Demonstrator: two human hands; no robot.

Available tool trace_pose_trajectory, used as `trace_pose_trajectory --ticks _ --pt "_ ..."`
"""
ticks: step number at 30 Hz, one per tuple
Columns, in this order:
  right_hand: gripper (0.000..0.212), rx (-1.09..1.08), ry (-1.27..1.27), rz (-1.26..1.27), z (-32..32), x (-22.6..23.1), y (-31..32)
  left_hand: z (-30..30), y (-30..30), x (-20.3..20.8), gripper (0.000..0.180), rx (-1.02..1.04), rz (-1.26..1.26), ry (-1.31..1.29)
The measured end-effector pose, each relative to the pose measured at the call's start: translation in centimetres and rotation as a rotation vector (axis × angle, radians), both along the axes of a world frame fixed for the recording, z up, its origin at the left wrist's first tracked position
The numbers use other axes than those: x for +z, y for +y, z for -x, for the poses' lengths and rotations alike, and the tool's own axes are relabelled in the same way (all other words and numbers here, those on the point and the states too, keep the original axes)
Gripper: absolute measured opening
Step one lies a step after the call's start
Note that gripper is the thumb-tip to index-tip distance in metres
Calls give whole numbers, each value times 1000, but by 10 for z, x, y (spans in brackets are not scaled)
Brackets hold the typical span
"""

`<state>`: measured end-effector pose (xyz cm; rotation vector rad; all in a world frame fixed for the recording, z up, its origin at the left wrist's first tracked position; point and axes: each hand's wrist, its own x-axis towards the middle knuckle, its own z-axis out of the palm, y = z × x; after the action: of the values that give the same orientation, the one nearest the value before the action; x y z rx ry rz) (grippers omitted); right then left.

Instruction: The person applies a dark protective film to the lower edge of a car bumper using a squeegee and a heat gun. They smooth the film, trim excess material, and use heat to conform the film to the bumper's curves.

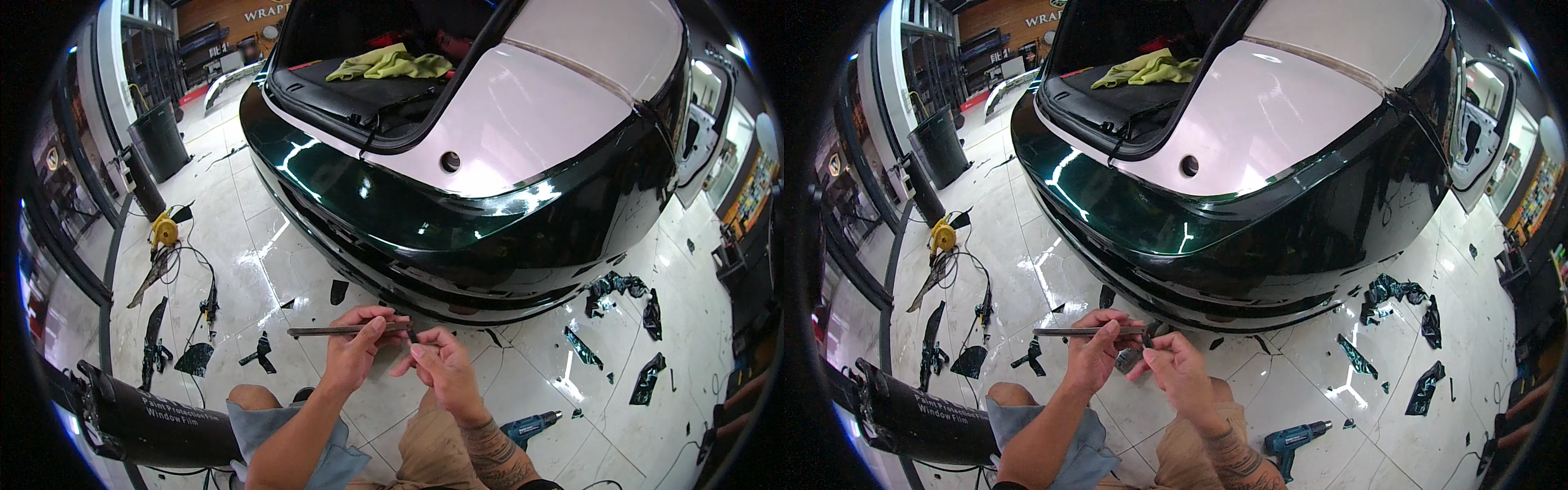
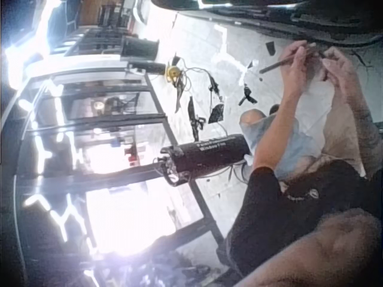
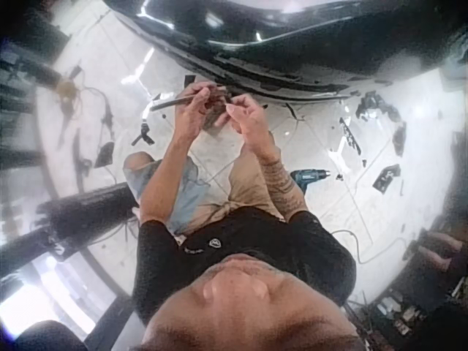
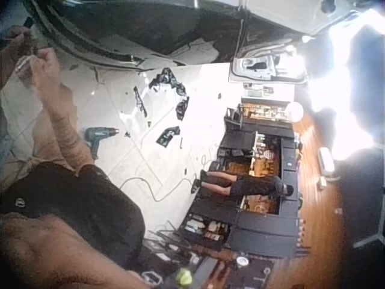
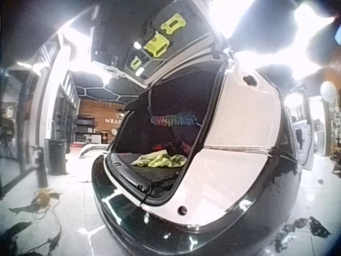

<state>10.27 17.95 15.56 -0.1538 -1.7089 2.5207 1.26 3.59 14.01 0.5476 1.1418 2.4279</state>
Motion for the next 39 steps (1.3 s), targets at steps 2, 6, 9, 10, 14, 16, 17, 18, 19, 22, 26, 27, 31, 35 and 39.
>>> trace_pose_trajectory --ticks 2,6,9,10,14,16,17,18,19,22,26,27,31,35,39 --pt "15 15 -24 -51 -2 1 11 2 -2 9 21 -71 68 -73" --pt "16 186 -92 -154 2 -8 45 6 -8 9 17 -129 302 -149" --pt "18 337 -116 -230 5 1 50 3 -6 1 16 -209 310 -145" --pt "18 333 -127 -233 6 1 49 2 -4 -2 16 -191 339 -130" --pt "18 271 -136 -174 7 -10 48 -1 2 -4 25 -135 209 -173" --pt "18 222 -120 -174 8 -16 49 0 6 -2 30 -122 148 -181" --pt "19 201 -112 -203 9 -18 48 0 7 -4 33 -118 185 -150" --pt "19 180 -104 -231 9 -21 48 -1 8 -7 36 -115 221 -118" --pt "19 204 -92 -179 8 -24 50 -3 8 -9 37 -125 236 -126" --pt "18 258 -51 -14 4 -26 55 -3 8 -10 38 -159 245 -123" --pt "19 247 -9 15 -5 -34 59 -5 14 -16 38 -261 210 -201" --pt "20 229 6 -44 -5 -38 59 -6 17 -18 38 -259 221 -185" --pt "21 34 42 83 -11 -50 44 -15 24 -22 37 -249 294 -76" --pt "23 7 -62 -105 -21 -68 48 -29 33 -20 37 -219 403 -7" --pt "25 86 -72 124 -25 -93 54 -34 36 -16 38 -203 499 66"
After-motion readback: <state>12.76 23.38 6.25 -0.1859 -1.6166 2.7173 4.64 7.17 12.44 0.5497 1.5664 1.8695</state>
